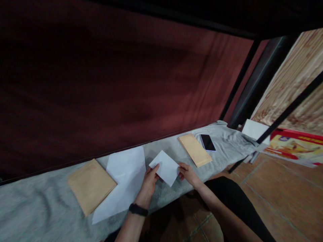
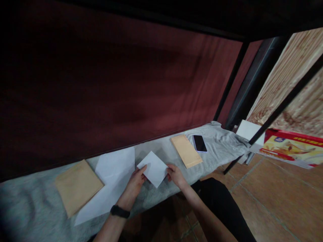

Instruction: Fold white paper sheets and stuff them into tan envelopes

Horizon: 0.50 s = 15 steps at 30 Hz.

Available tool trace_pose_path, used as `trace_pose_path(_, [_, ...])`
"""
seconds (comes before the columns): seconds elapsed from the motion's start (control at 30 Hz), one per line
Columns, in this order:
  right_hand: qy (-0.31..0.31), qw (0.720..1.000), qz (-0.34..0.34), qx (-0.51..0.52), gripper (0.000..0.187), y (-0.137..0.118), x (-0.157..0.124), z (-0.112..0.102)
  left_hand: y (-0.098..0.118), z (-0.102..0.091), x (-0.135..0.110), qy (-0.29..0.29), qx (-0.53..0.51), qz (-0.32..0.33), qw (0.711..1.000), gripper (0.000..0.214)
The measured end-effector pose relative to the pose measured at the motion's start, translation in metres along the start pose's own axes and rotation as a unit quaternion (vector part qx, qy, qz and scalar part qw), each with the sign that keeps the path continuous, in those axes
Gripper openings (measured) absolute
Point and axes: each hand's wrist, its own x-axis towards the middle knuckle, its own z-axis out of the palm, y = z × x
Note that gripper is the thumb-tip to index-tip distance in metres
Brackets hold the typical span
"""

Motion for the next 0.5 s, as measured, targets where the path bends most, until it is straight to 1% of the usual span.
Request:
trace_pose_path(0.07, [-0.029, 1.000, 0.008, 0.007, 0.022, -0.002, 0.005, -0.007, 0.002, -0.006, 0.007, 0.047, 0.012, 0.018, 0.999, 0.051])
trace_pose_path(0.13, [-0.042, 0.999, 0.018, 0.018, 0.021, -0.005, 0.011, -0.013, 0.003, -0.011, 0.010, 0.061, 0.034, 0.024, 0.997, 0.046])
trace_pose_path(0.2, [-0.033, 0.999, 0.025, 0.029, 0.024, -0.007, 0.019, -0.017, 0.002, -0.013, 0.010, 0.053, 0.054, 0.025, 0.997, 0.039])
trace_pose_path(0.3, [-0.007, 0.998, 0.041, 0.048, 0.037, -0.008, 0.025, -0.019, -0.003, -0.010, 0.006, 0.049, 0.071, 0.029, 0.996, 0.033])
trace_pose_path(0.37, [0.002, 0.997, 0.052, 0.053, 0.044, -0.005, 0.022, -0.017, -0.008, -0.006, 0.003, 0.046, 0.072, 0.027, 0.996, 0.032])
trace_pose_path(0.5, [0.004, 0.998, 0.056, 0.038, 0.050, 0.003, 0.011, -0.009, -0.016, 0.000, 0.001, 0.026, 0.075, 0.020, 0.997, 0.032])
